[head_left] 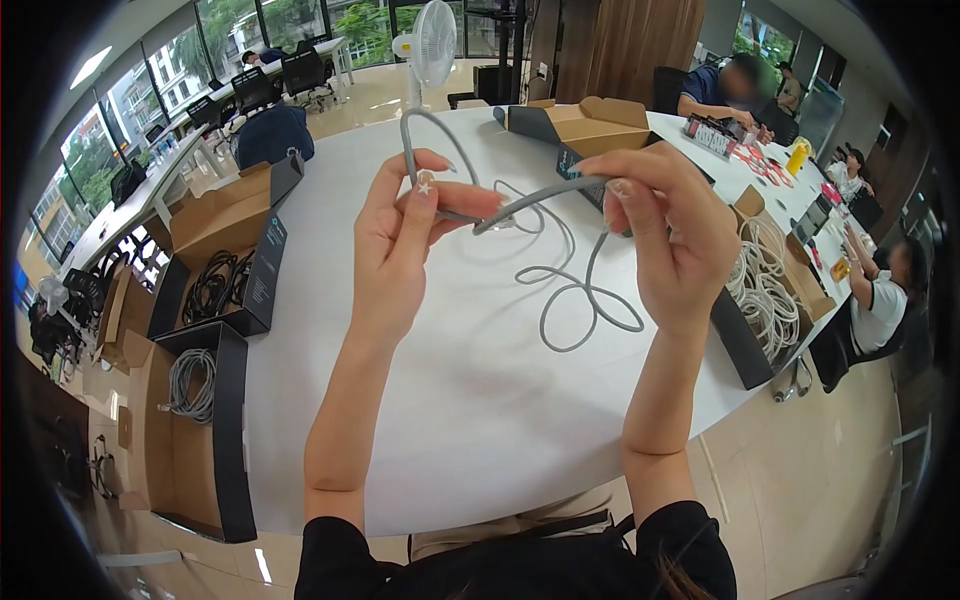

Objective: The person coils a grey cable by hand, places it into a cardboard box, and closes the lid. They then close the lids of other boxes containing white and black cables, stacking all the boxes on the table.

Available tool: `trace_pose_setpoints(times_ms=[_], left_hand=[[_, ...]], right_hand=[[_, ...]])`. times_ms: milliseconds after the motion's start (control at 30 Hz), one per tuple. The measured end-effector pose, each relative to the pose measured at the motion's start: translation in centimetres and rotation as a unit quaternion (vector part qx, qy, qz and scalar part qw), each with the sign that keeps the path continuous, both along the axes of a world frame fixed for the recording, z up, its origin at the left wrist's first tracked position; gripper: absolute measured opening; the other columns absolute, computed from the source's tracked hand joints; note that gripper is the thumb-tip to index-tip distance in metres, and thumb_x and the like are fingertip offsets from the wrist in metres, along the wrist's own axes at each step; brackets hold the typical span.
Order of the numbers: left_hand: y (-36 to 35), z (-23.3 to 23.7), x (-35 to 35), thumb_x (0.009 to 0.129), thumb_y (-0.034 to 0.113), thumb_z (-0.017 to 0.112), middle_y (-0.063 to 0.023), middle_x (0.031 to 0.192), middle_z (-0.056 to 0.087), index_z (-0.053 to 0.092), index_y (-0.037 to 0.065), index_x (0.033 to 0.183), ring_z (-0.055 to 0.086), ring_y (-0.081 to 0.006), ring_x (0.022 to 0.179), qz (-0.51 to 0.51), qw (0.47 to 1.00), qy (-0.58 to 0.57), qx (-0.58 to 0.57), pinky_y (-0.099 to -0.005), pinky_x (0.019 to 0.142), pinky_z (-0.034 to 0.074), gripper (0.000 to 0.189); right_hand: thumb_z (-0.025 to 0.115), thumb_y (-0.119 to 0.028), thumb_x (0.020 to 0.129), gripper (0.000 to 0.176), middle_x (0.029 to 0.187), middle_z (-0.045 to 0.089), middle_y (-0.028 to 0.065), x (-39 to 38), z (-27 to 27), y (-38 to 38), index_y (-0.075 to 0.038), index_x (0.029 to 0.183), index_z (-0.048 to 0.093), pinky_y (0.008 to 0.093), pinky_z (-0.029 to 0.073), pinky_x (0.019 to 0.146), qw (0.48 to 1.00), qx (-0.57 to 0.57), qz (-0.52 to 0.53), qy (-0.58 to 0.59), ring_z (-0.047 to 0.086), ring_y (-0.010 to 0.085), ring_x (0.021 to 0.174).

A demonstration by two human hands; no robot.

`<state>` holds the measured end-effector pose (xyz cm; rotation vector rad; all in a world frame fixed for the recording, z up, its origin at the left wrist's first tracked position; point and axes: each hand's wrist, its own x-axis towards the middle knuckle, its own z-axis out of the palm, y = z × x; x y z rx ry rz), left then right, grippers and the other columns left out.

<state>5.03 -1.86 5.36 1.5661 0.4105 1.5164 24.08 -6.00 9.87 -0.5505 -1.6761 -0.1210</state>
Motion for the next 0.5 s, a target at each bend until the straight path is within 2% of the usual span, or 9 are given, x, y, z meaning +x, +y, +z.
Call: trace_pose_setpoints(times_ms=[100, 200, 233, 333, 367, 467, 500], left_hand=[[-0.6, -0.1, 0.4, 0.098, 0.021, 0.032, -0.0149, 0.08, 0.065, 0.037, 0.003, 0.107, 0.064, -0.0213, 0.082, 0.004, 0.993, 0.076, 0.085, -0.0332, 0.084, 0.046, 0.021], [-1.1, -0.2, 0.7, 0.098, 0.021, 0.029, -0.0148, 0.075, 0.064, 0.036, 0.004, 0.107, 0.064, -0.0227, 0.077, -0.037, 0.985, 0.132, 0.109, -0.0358, 0.087, 0.044, 0.021], [-1.6, -0.1, 1.1, 0.098, 0.02, 0.029, -0.0129, 0.071, 0.062, 0.036, 0.004, 0.108, 0.063, -0.0227, 0.076, -0.083, 0.992, 0.065, 0.069, -0.0387, 0.091, 0.042, 0.02], [-1.0, -0.2, 0.8, 0.098, 0.02, 0.031, -0.0113, 0.069, 0.061, 0.035, 0.002, 0.111, 0.063, -0.0232, 0.078, -0.007, 0.998, -0.004, 0.067, -0.0386, 0.093, 0.041, 0.023], [-1.4, 0.3, 0.9, 0.098, 0.021, 0.032, -0.004, 0.062, 0.053, 0.037, 0.001, 0.116, 0.059, -0.0157, 0.072, 0.004, 0.998, -0.056, 0.019, -0.0347, 0.092, 0.042, 0.028], [-0.6, 0.5, -0.3, 0.099, 0.023, 0.031, 0.002, 0.059, 0.042, 0.039, 0.001, 0.12, 0.048, -0.0075, 0.062, -0.048, 0.985, -0.168, -0.007, -0.0319, 0.093, 0.042, 0.032], [-0.6, 0.9, -0.5, 0.099, 0.022, 0.032, 0.0041, 0.057, 0.03, 0.039, 0.002, 0.123, 0.035, -0.0035, 0.054, -0.044, 0.978, -0.201, -0.035, -0.0225, 0.08, 0.044, 0.032]], right_hand=[[0.058, 0.006, 0.079, 0.011, 0.071, 0.06, 0.005, -0.3, -0.2, 0.5, 0.001, 0.084, 0.065, 0.0189, 0.039, 0.046, 1.0, 0.001, 0.022, 0.017, 0.051, 0.0083, 0.055], [0.059, 0.005, 0.078, 0.01, 0.071, 0.06, 0.0051, -0.4, -0.4, 0.7, 0.001, 0.084, 0.065, 0.0194, 0.039, 0.046, 0.999, -0.005, 0.037, 0.025, 0.051, 0.0087, 0.055], [0.059, 0.005, 0.078, 0.01, 0.071, 0.06, 0.0052, -0.5, -0.4, 0.7, 0.0, 0.084, 0.066, 0.0196, 0.039, 0.046, 0.999, -0.007, 0.039, 0.025, 0.051, 0.0089, 0.055], [0.058, 0.001, 0.079, 0.009, 0.073, 0.062, 0.0097, 0.4, 0.3, 0.2, 0.005, 0.085, 0.063, 0.0213, 0.038, 0.048, 0.991, 0.019, 0.076, -0.108, 0.049, 0.0109, 0.053], [0.06, 0.002, 0.077, 0.008, 0.072, 0.062, 0.0093, 0.5, 0.3, 0.1, 0.004, 0.084, 0.064, 0.0219, 0.038, 0.048, 0.989, 0.009, 0.085, -0.119, 0.049, 0.0115, 0.052], [0.067, 0.0, 0.07, 0.01, 0.066, 0.06, 0.0062, 0.4, 0.1, -0.5, 0.001, 0.08, 0.067, 0.0225, 0.037, 0.046, 0.985, -0.022, 0.102, -0.138, 0.048, 0.0116, 0.05], [0.069, -0.001, 0.069, 0.011, 0.063, 0.057, 0.0037, 0.3, 0.1, -0.7, -0.002, 0.08, 0.068, 0.022, 0.036, 0.044, 0.985, -0.033, 0.099, -0.135, 0.047, 0.0105, 0.049]])
